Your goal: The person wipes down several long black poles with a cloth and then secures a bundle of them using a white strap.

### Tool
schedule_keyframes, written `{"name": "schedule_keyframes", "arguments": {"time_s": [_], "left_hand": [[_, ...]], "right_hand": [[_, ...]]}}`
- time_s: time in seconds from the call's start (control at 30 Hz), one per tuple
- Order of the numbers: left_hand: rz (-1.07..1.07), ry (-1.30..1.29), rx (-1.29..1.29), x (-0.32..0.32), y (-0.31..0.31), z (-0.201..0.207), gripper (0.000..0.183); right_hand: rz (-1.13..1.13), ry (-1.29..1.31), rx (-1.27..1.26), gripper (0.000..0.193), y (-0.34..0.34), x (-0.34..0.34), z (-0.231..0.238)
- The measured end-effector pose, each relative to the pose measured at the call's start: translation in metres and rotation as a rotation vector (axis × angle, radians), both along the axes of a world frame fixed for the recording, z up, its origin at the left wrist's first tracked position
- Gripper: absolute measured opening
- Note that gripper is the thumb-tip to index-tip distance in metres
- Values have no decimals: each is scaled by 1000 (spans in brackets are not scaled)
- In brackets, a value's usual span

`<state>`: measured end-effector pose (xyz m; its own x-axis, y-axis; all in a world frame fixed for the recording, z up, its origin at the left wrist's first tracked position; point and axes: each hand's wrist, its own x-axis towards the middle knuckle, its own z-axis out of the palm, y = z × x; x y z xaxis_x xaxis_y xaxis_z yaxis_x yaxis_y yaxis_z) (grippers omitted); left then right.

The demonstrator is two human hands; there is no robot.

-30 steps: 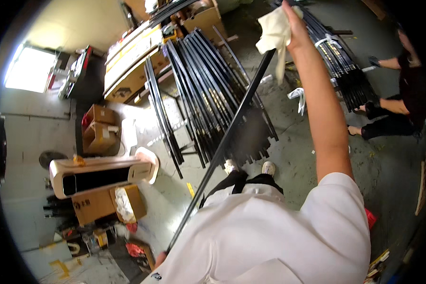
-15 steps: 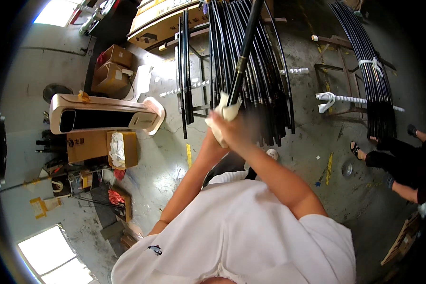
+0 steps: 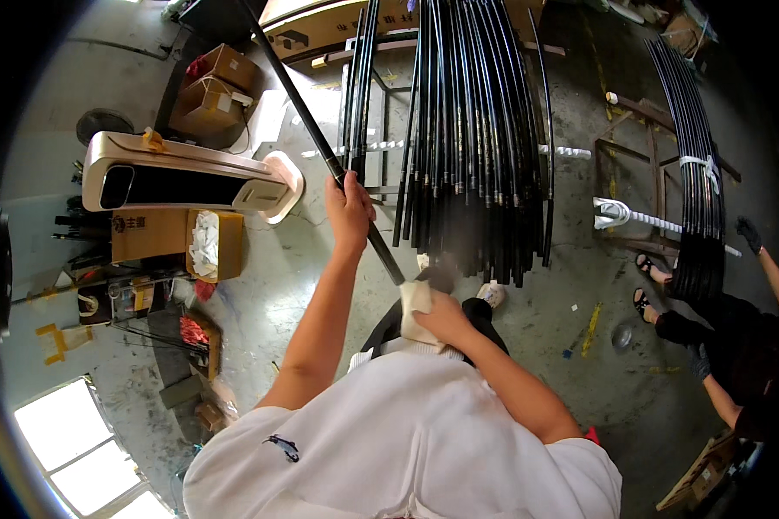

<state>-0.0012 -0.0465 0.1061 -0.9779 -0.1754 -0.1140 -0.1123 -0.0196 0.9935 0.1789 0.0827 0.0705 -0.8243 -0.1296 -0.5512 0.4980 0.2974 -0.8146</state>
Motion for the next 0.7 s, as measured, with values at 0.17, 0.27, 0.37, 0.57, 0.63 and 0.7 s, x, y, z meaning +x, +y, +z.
{"name": "schedule_keyframes", "arguments": {"time_s": [0.17,0.27,0.37,0.57,0.63,0.7], "left_hand": [[-30,52,-518,-1,-50,-126,18],[-114,-44,-625,4,-56,-168,23],[-174,-212,-703,-8,-60,-218,25],[-236,-167,-618,-52,-50,-276,38],[-271,-81,-668,-65,-51,-288,41],[-333,-121,-706,-77,-55,-283,47]], "right_hand": [[-380,-163,-63,32,42,2,-21],[-598,-184,0,34,55,16,-38],[-753,-313,-79,37,50,20,-21],[-919,-413,-10,34,32,47,-25],[-926,-416,-18,34,22,42,-21],[-933,-439,-29,36,9,31,-10]]}}
